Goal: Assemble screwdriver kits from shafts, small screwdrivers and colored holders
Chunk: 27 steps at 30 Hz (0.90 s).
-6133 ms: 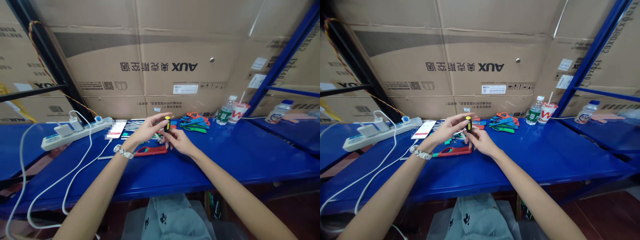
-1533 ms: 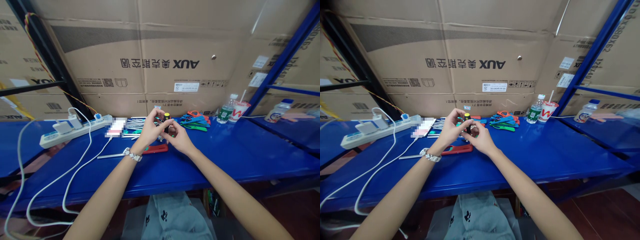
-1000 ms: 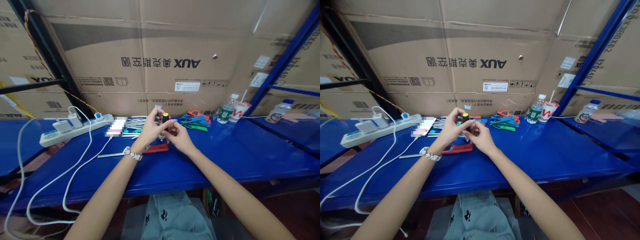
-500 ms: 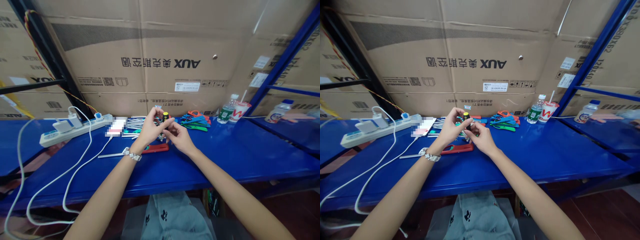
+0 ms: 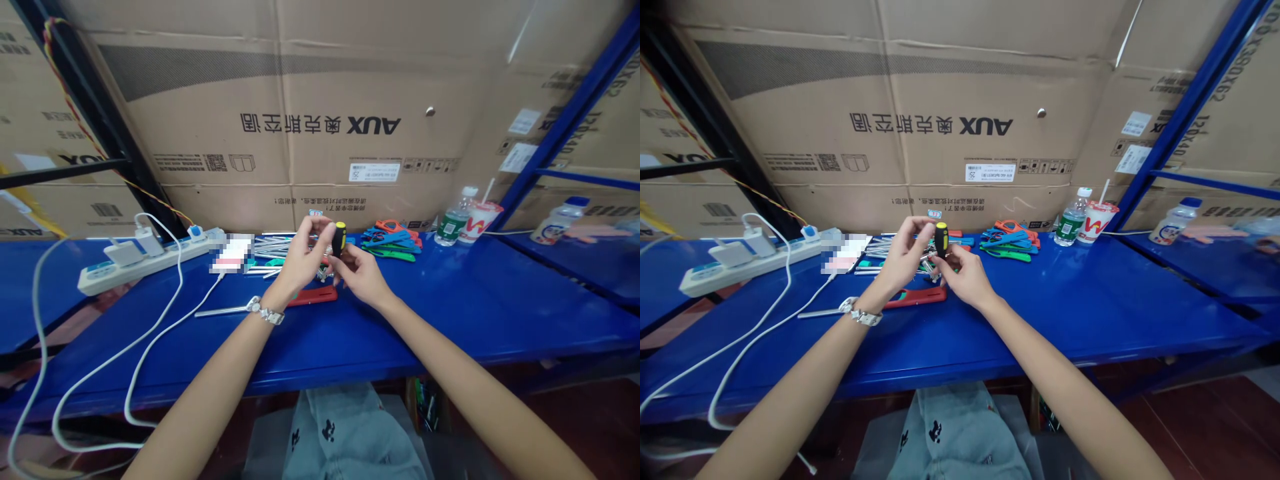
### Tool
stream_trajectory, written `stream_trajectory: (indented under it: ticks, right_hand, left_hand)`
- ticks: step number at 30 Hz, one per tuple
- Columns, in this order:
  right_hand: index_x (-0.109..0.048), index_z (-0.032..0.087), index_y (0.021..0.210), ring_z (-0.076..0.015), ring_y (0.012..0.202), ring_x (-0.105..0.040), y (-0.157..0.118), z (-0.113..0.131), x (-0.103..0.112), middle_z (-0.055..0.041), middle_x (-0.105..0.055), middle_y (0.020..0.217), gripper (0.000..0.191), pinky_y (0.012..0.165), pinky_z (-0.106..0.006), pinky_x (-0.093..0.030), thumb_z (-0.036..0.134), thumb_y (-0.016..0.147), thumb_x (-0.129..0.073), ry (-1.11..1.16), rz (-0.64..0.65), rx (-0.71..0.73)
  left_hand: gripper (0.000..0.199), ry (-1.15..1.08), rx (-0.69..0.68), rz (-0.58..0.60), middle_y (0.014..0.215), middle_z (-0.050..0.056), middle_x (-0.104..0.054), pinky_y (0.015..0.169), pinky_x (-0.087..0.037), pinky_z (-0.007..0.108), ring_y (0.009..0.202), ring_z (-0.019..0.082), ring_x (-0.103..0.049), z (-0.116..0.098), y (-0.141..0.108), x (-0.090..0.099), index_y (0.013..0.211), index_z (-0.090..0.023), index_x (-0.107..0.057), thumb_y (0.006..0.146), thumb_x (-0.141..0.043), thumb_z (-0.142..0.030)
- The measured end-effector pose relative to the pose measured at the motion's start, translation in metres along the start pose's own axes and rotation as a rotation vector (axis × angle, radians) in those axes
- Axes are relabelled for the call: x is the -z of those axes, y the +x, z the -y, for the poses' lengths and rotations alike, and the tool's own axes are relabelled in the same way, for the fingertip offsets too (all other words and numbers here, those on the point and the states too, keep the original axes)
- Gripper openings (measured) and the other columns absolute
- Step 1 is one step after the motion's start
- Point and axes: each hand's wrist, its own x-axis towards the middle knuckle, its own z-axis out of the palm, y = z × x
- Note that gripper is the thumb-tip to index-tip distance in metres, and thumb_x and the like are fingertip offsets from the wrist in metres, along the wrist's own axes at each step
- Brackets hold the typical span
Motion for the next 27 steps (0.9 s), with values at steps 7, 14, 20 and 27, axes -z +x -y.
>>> stream_trajectory:
  ticks: [7,14,20,27]
  right_hand:
    - [-0.058,0.022,0.091,-0.0184,0.050,-0.062,0.002,0.004,0.019,-0.0052,-0.072,0.075,0.049,0.045,-0.031,-0.046,0.070,0.083,-0.064,0.026,-0.151,-0.027]
    - [-0.050,0.021,0.056,-0.0192,0.055,-0.063,-0.021,0.000,0.043,-0.0032,-0.064,0.053,0.047,0.054,-0.028,-0.038,0.054,0.089,-0.059,-0.688,-0.152,-0.351]
    - [-0.063,0.021,0.060,-0.0277,0.079,-0.072,-0.028,0.008,0.043,-0.0084,-0.073,0.074,0.038,0.064,-0.032,-0.040,0.045,0.088,-0.053,-1.130,-0.086,-0.508]
    - [-0.075,0.017,0.086,-0.0342,0.092,-0.074,-0.022,0.009,0.038,-0.0172,-0.076,0.090,0.039,0.074,-0.038,-0.049,0.044,0.091,-0.047,-1.240,-0.011,-0.578]
  left_hand:
    - [0.008,0.278,-0.051,0.369,0.090,0.005,-0.070,0.074,-0.050,0.032,0.084,0.019,-0.065,0.018,-0.019,0.029,0.091,-0.020,-0.066,0.092,-0.064,-0.028]
    - [0.013,0.463,-0.112,0.637,0.094,0.006,-0.072,0.085,-0.051,0.038,0.094,0.023,-0.065,0.032,-0.033,0.029,0.092,-0.022,-0.072,0.092,-0.066,-0.033]
    - [0.011,0.543,-0.106,0.691,0.089,0.005,-0.073,0.085,-0.050,0.037,0.091,0.022,-0.063,0.034,-0.028,0.024,0.085,-0.021,-0.070,0.093,-0.062,-0.023]
    - [0.011,0.540,-0.108,0.711,0.085,0.005,-0.072,0.076,-0.050,0.035,0.081,0.020,-0.064,0.036,-0.024,0.022,0.083,-0.019,-0.070,0.091,-0.062,-0.019]
